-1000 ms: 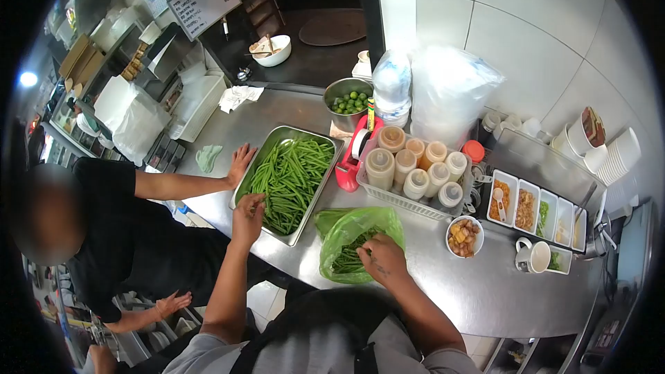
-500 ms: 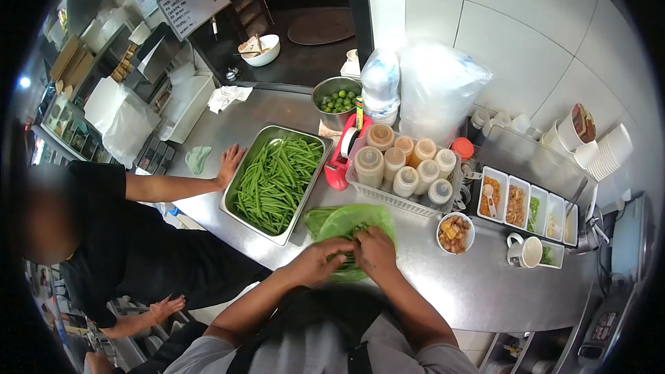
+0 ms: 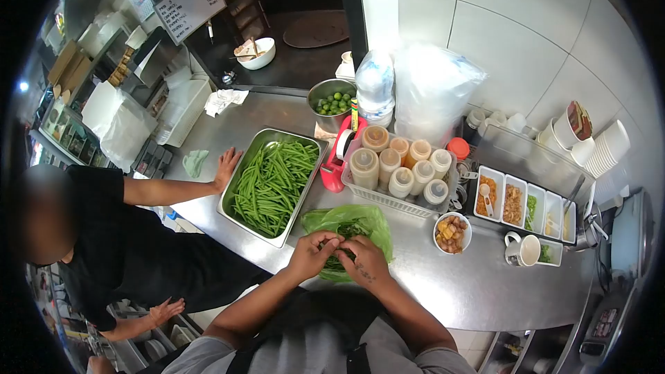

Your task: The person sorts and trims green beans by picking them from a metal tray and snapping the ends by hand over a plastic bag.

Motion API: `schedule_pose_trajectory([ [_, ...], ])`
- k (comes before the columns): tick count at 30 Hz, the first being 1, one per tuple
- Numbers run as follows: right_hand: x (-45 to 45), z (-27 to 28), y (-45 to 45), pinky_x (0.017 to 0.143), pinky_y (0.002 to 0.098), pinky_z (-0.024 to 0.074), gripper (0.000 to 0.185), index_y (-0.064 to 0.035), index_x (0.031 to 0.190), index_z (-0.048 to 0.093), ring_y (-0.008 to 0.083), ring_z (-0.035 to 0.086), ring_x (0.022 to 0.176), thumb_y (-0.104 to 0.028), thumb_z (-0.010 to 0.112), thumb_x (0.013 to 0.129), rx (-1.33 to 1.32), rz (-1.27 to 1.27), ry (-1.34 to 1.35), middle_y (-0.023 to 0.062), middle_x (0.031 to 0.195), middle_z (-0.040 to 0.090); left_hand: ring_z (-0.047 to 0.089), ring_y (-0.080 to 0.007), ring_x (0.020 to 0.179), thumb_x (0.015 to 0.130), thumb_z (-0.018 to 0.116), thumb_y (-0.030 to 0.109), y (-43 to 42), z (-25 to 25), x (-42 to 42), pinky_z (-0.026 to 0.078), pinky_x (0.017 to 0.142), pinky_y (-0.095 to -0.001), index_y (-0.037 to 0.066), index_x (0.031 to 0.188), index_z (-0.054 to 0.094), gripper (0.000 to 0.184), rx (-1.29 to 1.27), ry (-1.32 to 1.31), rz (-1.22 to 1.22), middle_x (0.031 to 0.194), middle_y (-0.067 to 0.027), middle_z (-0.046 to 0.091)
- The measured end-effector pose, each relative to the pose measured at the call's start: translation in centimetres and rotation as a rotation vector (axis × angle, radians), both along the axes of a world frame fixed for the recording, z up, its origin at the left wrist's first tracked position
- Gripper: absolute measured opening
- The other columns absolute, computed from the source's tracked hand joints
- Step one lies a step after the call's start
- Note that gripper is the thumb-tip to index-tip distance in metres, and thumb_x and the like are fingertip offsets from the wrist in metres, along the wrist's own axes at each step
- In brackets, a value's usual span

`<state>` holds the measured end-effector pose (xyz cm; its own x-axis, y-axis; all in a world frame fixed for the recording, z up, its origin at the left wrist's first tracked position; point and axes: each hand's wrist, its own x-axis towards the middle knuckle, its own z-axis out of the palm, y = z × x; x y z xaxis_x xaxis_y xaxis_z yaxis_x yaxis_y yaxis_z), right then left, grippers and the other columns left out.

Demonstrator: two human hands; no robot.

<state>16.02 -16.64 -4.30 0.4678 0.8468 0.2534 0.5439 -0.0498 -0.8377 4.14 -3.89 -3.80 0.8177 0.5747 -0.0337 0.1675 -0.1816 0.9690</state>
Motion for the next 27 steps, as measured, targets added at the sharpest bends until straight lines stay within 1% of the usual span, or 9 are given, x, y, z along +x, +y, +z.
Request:
schedule_pose_trajectory([
  [6,1.4,5.1,-0.2,0.077,0.0392,0.0515,0.029,-0.0046,0.108,0.065,0.0316,0.063,0.091,-0.011,0.069,0.080,0.110,-0.089,-0.242,0.0133,0.104,0.063,0.062,-0.0121,0.083,0.094,0.060,0.009,-0.2,2.5,-0.5,0.049,0.071,-0.0275,-0.002,0.106,0.064,0.016,0.101,0.107,-0.103,0.093,-0.0098,0.068],
  [8,2.3,5.3,-0.2,0.076,0.0385,0.0512,0.027,-0.0055,0.106,0.066,0.0299,0.062,0.089,-0.011,0.069,0.079,0.102,-0.013,-0.380,0.0114,0.101,0.063,0.064,-0.0332,0.080,0.090,0.063,0.009,-0.5,2.6,-0.3,0.050,0.069,-0.0370,0.000,0.102,0.064,0.015,0.271,0.027,-0.162,0.089,-0.0172,0.065],
  [12,3.3,6.2,-0.7,0.072,0.0361,0.0497,0.019,-0.0075,0.095,0.067,0.0248,0.060,0.084,-0.011,0.070,0.076,0.058,0.106,-0.554,0.0060,0.092,0.061,0.063,-0.0367,0.080,0.090,0.064,0.010,-0.5,4.2,0.0,0.050,0.069,-0.0392,0.000,0.102,0.064,0.016,0.359,-0.012,-0.150,0.090,-0.0177,0.064],
  [19,2.7,4.2,0.1,0.062,0.0330,0.0485,0.008,-0.0068,0.078,0.063,0.0221,0.059,0.071,-0.007,0.070,0.074,0.116,0.076,-0.475,0.0053,0.078,0.059,0.063,-0.0358,0.079,0.089,0.063,0.007,-0.9,5.1,-0.2,0.050,0.069,-0.0387,0.000,0.102,0.064,0.015,0.385,0.002,-0.167,0.089,-0.0179,0.064],
  [22,0.6,1.9,1.0,0.060,0.0252,0.0462,0.005,-0.0022,0.078,0.061,0.0102,0.057,0.068,-0.004,0.062,0.083,0.176,-0.184,0.430,0.0048,0.075,0.062,0.064,-0.0303,0.076,0.092,0.060,0.006,-1.0,4.3,0.1,0.051,0.068,-0.0362,0.000,0.104,0.063,0.014,0.266,-0.044,-0.111,0.088,-0.0156,0.065],
  [23,0.5,1.4,1.4,0.060,0.0252,0.0462,0.005,-0.0022,0.078,0.061,0.0102,0.057,0.068,-0.004,0.062,0.083,0.176,-0.186,0.431,0.0048,0.075,0.062,0.065,-0.0255,0.074,0.094,0.058,0.007,-1.0,3.7,0.2,0.052,0.067,-0.0341,0.000,0.106,0.062,0.015,0.198,-0.071,-0.093,0.089,-0.0137,0.066],
  [24,0.5,0.8,1.8,0.061,0.0247,0.0463,0.003,-0.0015,0.081,0.062,0.0098,0.057,0.068,-0.003,0.063,0.083,0.224,-0.236,0.758,0.0047,0.075,0.062,0.065,-0.0255,0.074,0.094,0.058,0.007,-0.9,3.2,0.1,0.052,0.067,-0.0341,0.000,0.106,0.062,0.015,0.199,-0.069,-0.096,0.089,-0.0137,0.066],
  [25,0.6,0.2,2.1,0.063,0.0242,0.0465,0.002,-0.0008,0.084,0.062,0.0095,0.057,0.068,-0.002,0.063,0.083,0.271,-0.284,1.085,0.0045,0.076,0.062,0.064,-0.0205,0.073,0.096,0.056,0.010,-0.7,2.8,-0.1,0.052,0.067,-0.0318,-0.001,0.107,0.061,0.016,-0.057,-0.096,-0.038,0.091,-0.0122,0.066],
  [27,1.1,-0.5,1.2,0.066,0.0244,0.0478,0.008,0.0003,0.090,0.063,0.0103,0.058,0.070,-0.005,0.064,0.085,0.183,-0.209,0.962,0.0050,0.079,0.063,0.063,-0.0156,0.072,0.099,0.054,0.013,0.2,2.6,-0.5,0.053,0.068,-0.0294,-0.001,0.108,0.060,0.018,-0.310,-0.117,0.021,0.093,-0.0108,0.067],
])
